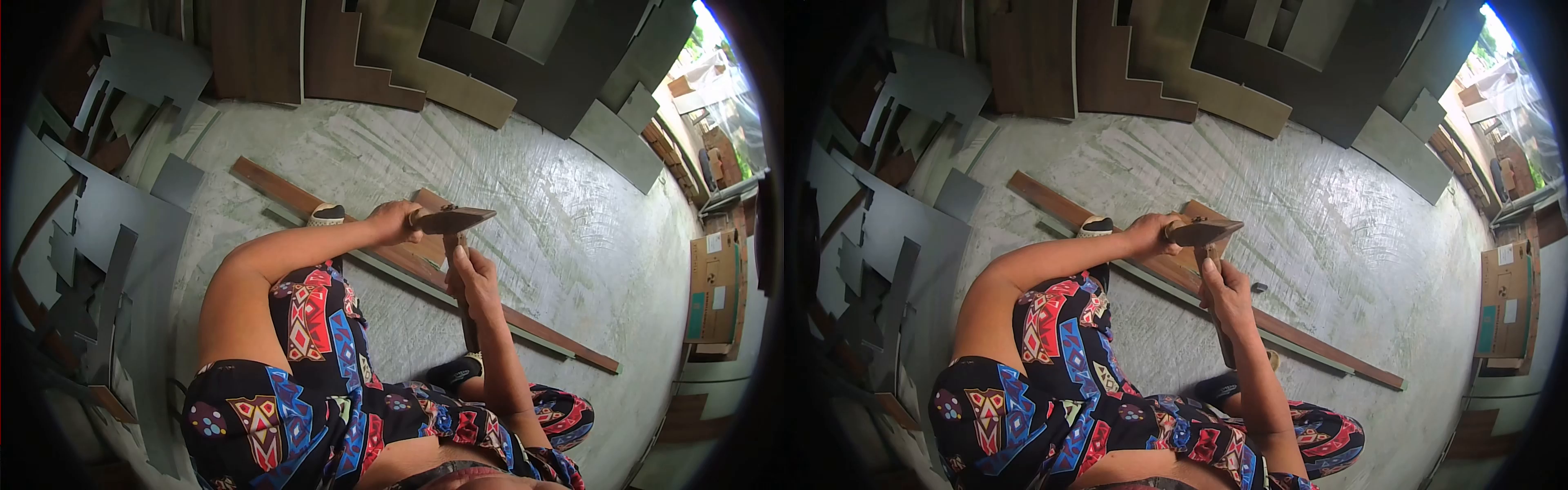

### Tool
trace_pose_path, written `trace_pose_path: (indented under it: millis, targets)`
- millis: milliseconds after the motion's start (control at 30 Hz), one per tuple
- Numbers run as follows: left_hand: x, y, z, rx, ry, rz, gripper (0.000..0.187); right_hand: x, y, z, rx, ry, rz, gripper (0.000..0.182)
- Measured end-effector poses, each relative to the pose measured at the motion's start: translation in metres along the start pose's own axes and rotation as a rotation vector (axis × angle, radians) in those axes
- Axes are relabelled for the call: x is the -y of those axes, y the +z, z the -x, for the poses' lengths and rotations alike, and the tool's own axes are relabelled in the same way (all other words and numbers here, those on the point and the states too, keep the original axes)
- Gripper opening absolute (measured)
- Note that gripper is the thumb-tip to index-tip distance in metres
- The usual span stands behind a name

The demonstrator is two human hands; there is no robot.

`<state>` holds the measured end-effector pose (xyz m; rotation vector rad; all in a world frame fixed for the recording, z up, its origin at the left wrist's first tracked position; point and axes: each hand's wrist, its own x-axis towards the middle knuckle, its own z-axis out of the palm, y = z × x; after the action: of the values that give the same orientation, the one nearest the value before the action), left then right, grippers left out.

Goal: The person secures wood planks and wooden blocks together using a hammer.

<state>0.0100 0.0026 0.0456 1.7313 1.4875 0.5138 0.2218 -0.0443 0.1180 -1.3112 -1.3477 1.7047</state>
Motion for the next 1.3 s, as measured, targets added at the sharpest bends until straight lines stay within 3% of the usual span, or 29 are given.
trace_pose_path:
  millis: [200,500,633,667,733,867,1067,1300]
  targets:
    - [0.024,0.002,-0.002,-0.077,0.005,0.136,0.032,-0.011,-0.007,-0.006,-0.103,0.054,0.013,0.039]
    - [0.044,0.008,-0.009,-0.244,-0.024,0.331,0.023,-0.115,-0.031,-0.034,-0.224,0.36,0.258,0.053]
    - [0.056,0.002,-0.014,-0.254,-0.156,0.446,0.018,-0.156,-0.042,-0.041,-0.214,0.353,0.444,0.049]
    - [0.056,0.003,-0.014,-0.307,-0.114,0.477,0.017,-0.163,-0.046,-0.042,-0.206,0.356,0.417,0.052]
    - [0.054,0.002,-0.01,-0.291,-0.139,0.455,0.018,-0.151,-0.041,-0.039,-0.19,0.363,0.363,0.059]
    - [0.062,0.014,-0.011,-0.272,-0.004,0.432,0.02,-0.151,-0.043,-0.041,-0.159,0.363,0.462,0.055]
    - [0.047,0.017,-0.01,-0.16,-0.006,0.306,0.027,-0.166,-0.048,-0.043,-0.145,0.31,0.484,0.047]
    - [0.036,0.012,-0.005,-0.169,0.0,0.326,0.028,-0.144,-0.042,-0.037,-0.133,0.36,0.438,0.047]
